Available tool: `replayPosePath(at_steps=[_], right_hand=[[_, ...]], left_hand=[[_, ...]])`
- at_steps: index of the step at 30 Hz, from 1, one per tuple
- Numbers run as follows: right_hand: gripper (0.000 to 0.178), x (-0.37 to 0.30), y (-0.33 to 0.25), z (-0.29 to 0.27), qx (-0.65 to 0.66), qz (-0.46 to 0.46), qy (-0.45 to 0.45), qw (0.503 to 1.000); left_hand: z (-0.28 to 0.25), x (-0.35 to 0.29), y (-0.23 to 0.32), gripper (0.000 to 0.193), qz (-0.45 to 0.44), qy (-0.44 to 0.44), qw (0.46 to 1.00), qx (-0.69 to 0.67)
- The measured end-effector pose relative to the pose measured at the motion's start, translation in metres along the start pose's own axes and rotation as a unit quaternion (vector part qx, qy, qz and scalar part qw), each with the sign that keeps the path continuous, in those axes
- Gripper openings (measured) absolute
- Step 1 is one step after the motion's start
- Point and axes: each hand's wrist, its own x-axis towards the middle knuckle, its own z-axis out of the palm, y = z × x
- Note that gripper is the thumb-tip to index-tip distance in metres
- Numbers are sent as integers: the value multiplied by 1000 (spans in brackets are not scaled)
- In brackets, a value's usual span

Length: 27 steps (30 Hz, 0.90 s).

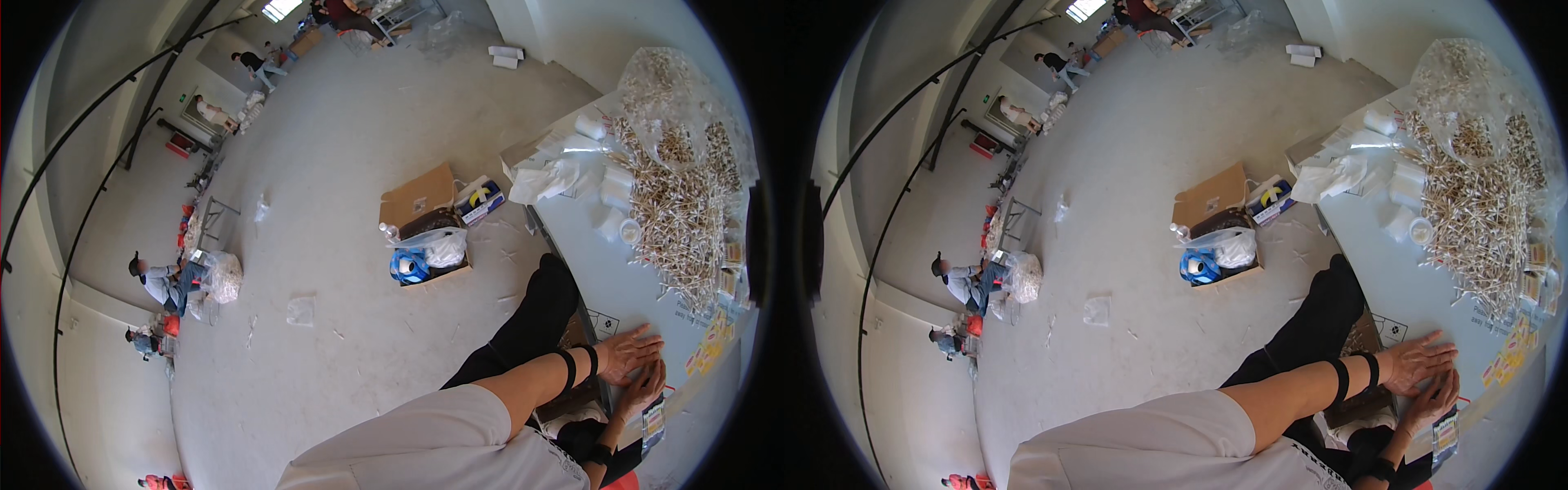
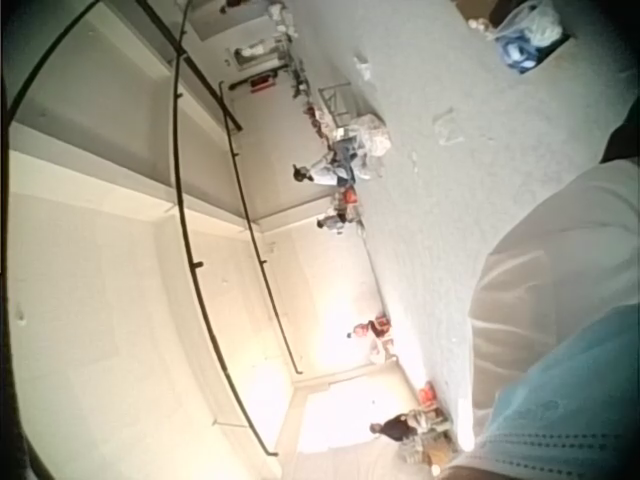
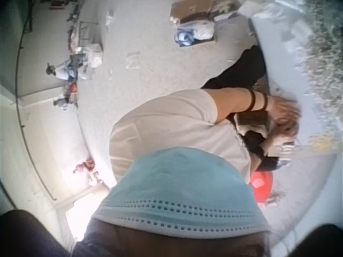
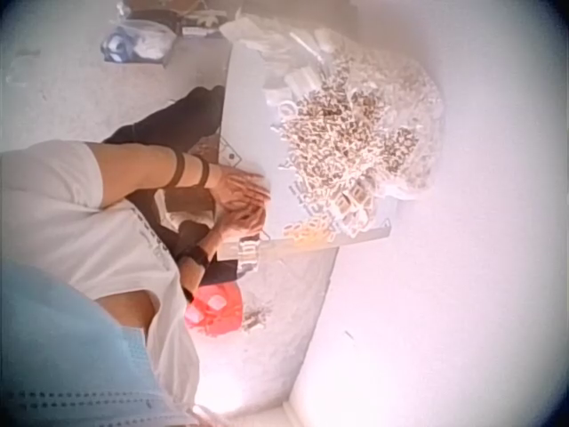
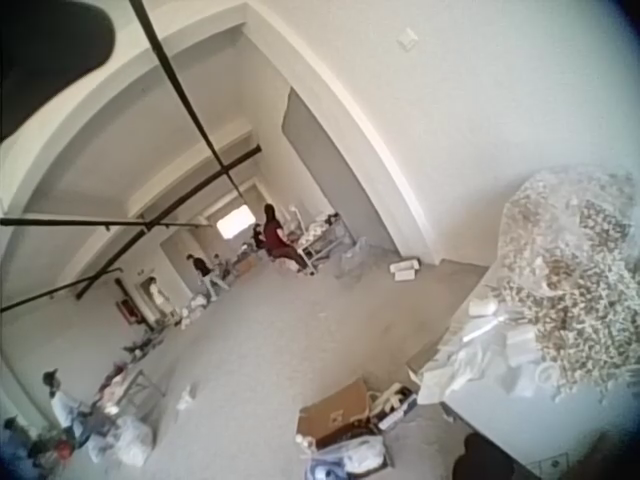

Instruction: The person is sorting and packaging cotton swabs into small plastic containers.

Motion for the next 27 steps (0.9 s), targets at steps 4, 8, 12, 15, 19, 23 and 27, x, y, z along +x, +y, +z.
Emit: replayPosePath(at_steps=[4,8,12,15,19,23,27], right_hand=[[28,1,-4,-1,2,3,-3,1000],[27,1,-4,-1,4,4,0,1000],[27,1,-4,-1,-4,12,-1,1000],[27,1,-3,-1,-5,7,-1,1000],[27,1,-3,-1,-7,-2,2,1000],[27,1,-3,-1,-2,-3,2,1000],[27,2,-5,-2,2,3,0,1000]], left_hand=[[-2,1,-1,81,-14,-40,998,-40],[-5,1,-1,82,-29,-71,992,-97],[-2,1,-1,81,-26,-61,994,-92],[1,0,-2,82,-7,-27,999,-31],[4,-1,-2,83,-1,3,1000,-18],[4,0,-2,82,6,13,1000,11],[3,0,-2,82,3,5,1000,3]])
